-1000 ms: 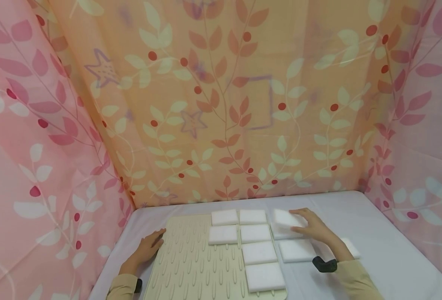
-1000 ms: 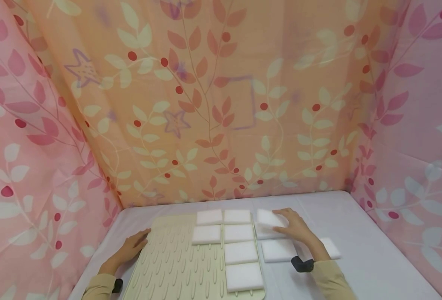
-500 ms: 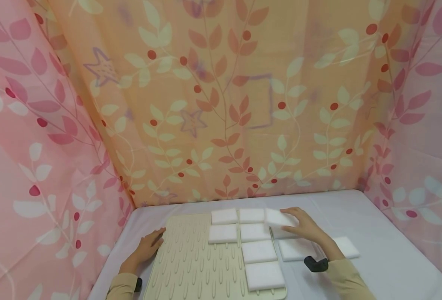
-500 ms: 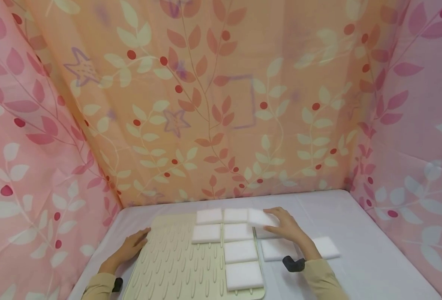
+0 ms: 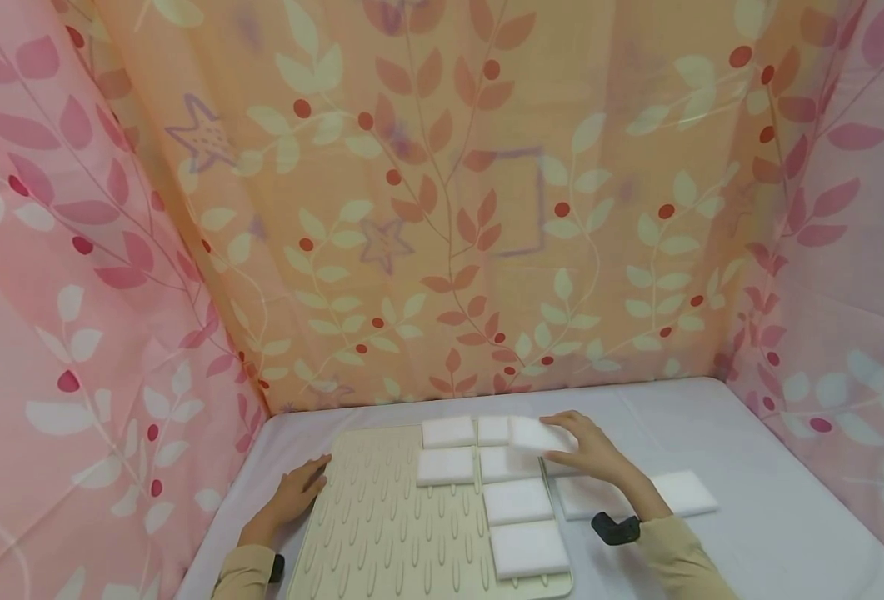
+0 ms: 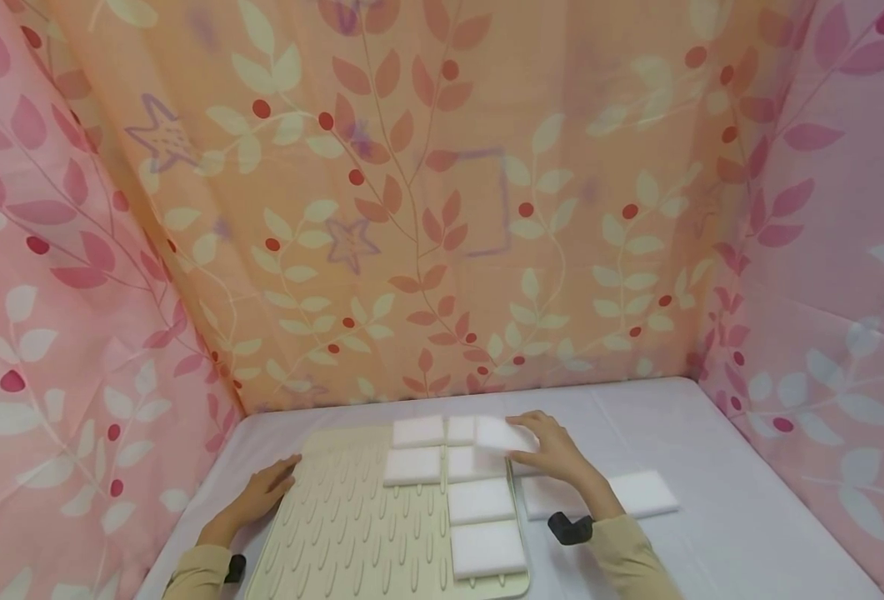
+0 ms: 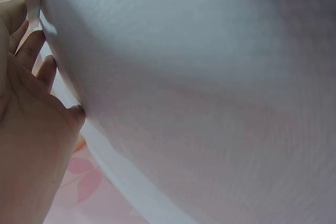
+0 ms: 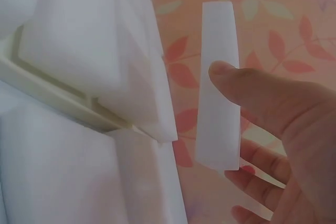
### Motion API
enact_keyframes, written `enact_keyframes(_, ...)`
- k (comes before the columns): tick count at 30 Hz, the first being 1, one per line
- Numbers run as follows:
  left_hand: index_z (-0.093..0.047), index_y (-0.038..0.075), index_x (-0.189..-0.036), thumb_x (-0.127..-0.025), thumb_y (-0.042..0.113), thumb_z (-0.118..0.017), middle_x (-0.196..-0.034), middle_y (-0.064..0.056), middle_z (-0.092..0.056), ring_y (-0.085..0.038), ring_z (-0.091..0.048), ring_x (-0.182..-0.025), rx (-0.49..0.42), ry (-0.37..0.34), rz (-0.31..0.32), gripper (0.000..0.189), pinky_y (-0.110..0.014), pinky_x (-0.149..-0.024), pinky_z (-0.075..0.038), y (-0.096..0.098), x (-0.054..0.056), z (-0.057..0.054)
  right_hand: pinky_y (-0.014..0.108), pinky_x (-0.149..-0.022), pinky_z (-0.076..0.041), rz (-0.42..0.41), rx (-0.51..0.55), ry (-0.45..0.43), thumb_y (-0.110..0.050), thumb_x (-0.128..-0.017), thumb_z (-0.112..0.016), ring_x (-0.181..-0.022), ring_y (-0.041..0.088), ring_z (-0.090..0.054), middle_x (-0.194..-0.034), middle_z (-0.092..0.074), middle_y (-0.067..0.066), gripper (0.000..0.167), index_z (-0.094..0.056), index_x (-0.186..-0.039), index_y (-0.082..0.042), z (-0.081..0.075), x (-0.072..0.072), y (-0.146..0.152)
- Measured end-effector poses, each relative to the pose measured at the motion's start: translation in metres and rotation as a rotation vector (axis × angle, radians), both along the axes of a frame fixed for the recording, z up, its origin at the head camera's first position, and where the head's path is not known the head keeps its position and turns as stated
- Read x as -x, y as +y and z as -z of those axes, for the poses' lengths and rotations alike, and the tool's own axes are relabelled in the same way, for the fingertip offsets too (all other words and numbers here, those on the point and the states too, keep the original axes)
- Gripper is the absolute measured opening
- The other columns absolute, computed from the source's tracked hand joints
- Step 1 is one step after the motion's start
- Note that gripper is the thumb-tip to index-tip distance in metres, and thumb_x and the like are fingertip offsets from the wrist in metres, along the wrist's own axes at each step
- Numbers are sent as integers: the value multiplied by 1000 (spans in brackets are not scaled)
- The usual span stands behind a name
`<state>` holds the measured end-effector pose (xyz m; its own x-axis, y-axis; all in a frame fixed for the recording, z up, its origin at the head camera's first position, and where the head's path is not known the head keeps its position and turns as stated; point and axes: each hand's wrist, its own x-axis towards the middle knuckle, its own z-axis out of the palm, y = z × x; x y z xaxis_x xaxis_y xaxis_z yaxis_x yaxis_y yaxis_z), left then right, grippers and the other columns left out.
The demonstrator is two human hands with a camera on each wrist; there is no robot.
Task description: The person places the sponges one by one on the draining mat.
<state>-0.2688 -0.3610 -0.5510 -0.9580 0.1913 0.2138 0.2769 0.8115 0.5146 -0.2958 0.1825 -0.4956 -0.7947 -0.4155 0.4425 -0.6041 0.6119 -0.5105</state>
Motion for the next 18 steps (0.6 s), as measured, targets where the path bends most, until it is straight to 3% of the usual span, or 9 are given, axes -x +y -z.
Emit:
enact_keyframes(9, -50, -2, -130, -92, 12, -54, -131, -27, -49, -52, -37, -124, -6, 22, 4, 41, -77, -92, -12, 1, -1, 0, 54, -84, -41, 17, -17, 36, -34, -75, -75, -107, 29, -53, -114, -58, 5, 54, -60, -122, -13, -1, -6, -18)
enact_keyframes(18, -49, 0, -131, -93, 14, -53, -132, -25, -49, -50, -37, -125, 25, 13, -7, 41, -76, -93, -12, 1, -1, 0, 56, -85, -40, 4, 1, 9, -37, -76, -75, -108, 29, -53, -115, -57, 4, 55, -59, -124, -15, -5, -13, -34)
